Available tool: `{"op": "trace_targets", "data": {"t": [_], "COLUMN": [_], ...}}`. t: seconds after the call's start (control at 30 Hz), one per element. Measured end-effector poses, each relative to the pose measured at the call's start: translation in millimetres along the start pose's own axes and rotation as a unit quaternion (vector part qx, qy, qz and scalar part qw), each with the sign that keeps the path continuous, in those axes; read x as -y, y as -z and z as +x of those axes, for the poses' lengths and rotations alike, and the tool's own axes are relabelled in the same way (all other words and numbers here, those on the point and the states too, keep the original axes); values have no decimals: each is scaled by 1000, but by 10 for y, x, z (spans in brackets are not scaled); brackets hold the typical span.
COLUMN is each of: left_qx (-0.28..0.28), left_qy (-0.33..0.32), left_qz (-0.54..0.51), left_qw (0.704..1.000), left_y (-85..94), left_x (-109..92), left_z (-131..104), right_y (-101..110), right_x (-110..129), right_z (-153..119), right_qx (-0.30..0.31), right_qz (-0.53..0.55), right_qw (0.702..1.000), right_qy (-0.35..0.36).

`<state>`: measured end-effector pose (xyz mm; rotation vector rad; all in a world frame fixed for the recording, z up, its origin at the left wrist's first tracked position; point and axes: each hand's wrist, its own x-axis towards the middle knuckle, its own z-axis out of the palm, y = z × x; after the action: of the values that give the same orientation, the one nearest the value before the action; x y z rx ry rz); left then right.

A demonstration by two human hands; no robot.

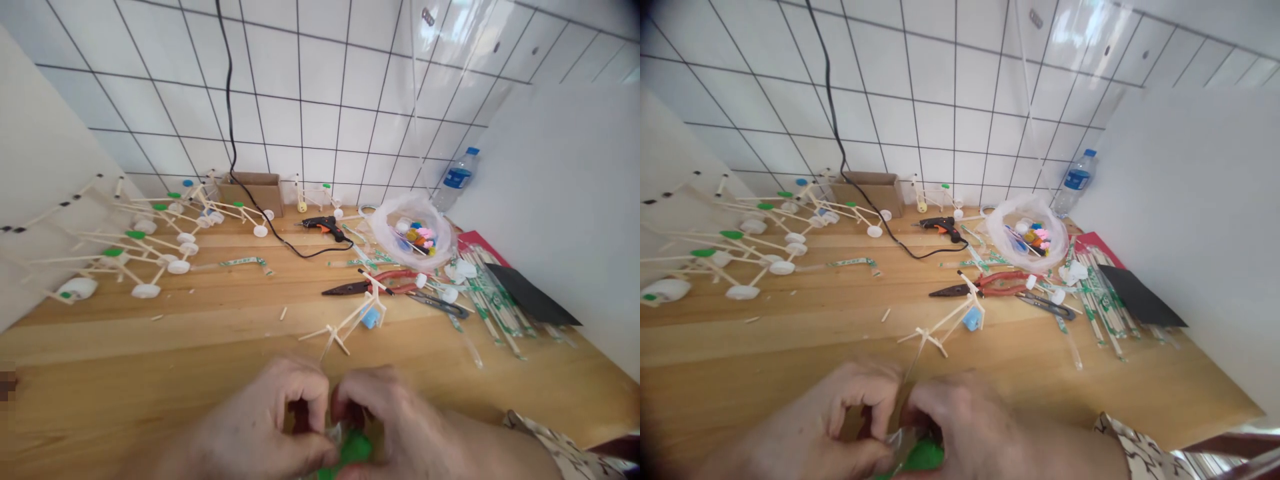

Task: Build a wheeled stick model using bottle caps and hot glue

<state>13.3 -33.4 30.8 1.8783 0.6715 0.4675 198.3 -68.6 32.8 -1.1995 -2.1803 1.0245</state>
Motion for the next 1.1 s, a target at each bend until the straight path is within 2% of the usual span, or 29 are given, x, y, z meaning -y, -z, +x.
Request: {"op": "trace_targets", "data": {"t": [0.1,0.13,0.2,0.43,0.57,0.7,0.9,1.03,1.1], "left_qx": [-4,-4,-7,-15,-16,-5,17,26,-7], "left_qy": [32,40,50,113,116,104,54,40,18], "left_qz": [2,2,-1,-21,-19,-54,-93,-47,20], "left_qw": [999,999,999,993,993,993,994,998,1000], "left_y": [-59,-74,-102,-186,-184,-154,-117,-159,-210], "left_x": [-35,-48,-70,-38,10,50,32,-26,-31], "left_z": [-14,-14,-10,-8,-53,-78,-46,-62,-90], "right_y": [-68,-86,-118,-158,-93,-36,-25,-39,-48], "right_x": [-20,-20,-25,-67,-36,3,16,-20,-38], "right_z": [-19,-21,-23,-31,-20,-15,-16,-25,-33], "right_qx": [-154,-186,-203,-170,-113,-67,-55,-18,11], "right_qz": [-16,-25,-36,-43,-19,6,49,64,54], "right_qw": [983,976,969,967,973,985,990,992,996], "right_qy": [97,114,135,183,198,162,117,103,76]}}
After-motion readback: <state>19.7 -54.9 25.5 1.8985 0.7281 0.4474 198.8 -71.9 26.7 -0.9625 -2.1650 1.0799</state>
